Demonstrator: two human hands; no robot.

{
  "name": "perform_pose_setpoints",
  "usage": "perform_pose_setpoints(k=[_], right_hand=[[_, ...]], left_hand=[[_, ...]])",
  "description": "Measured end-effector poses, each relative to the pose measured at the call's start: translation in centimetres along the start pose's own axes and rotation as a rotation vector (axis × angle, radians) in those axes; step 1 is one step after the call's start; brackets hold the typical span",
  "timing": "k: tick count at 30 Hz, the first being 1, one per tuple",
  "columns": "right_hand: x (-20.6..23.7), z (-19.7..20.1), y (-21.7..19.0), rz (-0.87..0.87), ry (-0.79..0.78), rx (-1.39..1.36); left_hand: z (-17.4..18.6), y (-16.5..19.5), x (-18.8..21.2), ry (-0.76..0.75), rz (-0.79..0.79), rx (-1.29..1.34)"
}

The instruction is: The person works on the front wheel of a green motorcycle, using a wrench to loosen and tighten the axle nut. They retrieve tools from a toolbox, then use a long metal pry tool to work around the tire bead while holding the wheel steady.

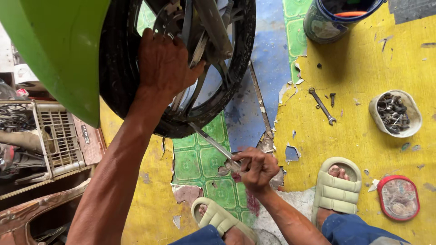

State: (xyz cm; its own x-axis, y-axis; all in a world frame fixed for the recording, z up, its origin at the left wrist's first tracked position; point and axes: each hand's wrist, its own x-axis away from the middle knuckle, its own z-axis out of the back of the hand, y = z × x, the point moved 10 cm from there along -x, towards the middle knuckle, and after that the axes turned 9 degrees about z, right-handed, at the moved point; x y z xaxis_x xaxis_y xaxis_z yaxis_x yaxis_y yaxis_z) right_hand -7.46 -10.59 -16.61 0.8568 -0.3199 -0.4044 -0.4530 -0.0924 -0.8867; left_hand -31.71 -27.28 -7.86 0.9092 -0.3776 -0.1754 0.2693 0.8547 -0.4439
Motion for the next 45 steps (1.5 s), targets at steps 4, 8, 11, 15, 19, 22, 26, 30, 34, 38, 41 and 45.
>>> perform_pose_setpoints(k=[4,8,11,15,19,22,26,30,34,38,41,45], right_hand=[[-2.5,0.4,0.8,-0.109,0.101,-0.009],[-5.9,0.3,1.1,-0.138,0.164,-0.066],[-8.5,-0.3,1.7,-0.196,0.173,-0.052],[-12.7,-1.3,2.2,-0.237,0.204,0.031],[-17.9,-3.3,1.7,-0.005,0.210,0.112],[-21.4,-5.2,3.4,0.117,0.235,0.237],[-24.2,-7.4,5.7,0.294,0.325,0.218],[-24.5,-6.6,9.0,0.208,0.458,0.090],[-24.0,-5.2,11.1,0.187,0.425,0.104],[-23.2,-3.3,16.4,-0.003,0.552,-0.003],[-23.4,-2.8,19.0,-0.091,0.619,0.254],[-24.2,-4.8,22.4,-0.157,0.593,0.238]], left_hand=[[0.0,-0.7,-0.3,-0.013,0.019,0.054],[-0.6,-0.9,-0.2,-0.036,0.034,0.106],[-0.9,-0.9,-0.1,-0.065,0.054,0.105],[0.0,-1.0,-0.3,-0.070,0.075,0.141],[1.5,-1.0,-0.8,0.007,0.058,0.111],[0.6,-1.2,-0.8,-0.086,0.090,0.113],[0.2,-1.0,-0.7,-0.117,0.098,0.148],[0.3,-1.3,-0.8,-0.127,0.125,0.178],[0.7,-1.2,-0.8,-0.095,0.119,0.160],[-0.4,-1.2,-0.4,-0.140,0.130,0.140],[-0.9,-1.3,-0.3,-0.105,0.145,0.093],[-0.7,-1.8,-0.3,-0.030,0.159,0.116]])
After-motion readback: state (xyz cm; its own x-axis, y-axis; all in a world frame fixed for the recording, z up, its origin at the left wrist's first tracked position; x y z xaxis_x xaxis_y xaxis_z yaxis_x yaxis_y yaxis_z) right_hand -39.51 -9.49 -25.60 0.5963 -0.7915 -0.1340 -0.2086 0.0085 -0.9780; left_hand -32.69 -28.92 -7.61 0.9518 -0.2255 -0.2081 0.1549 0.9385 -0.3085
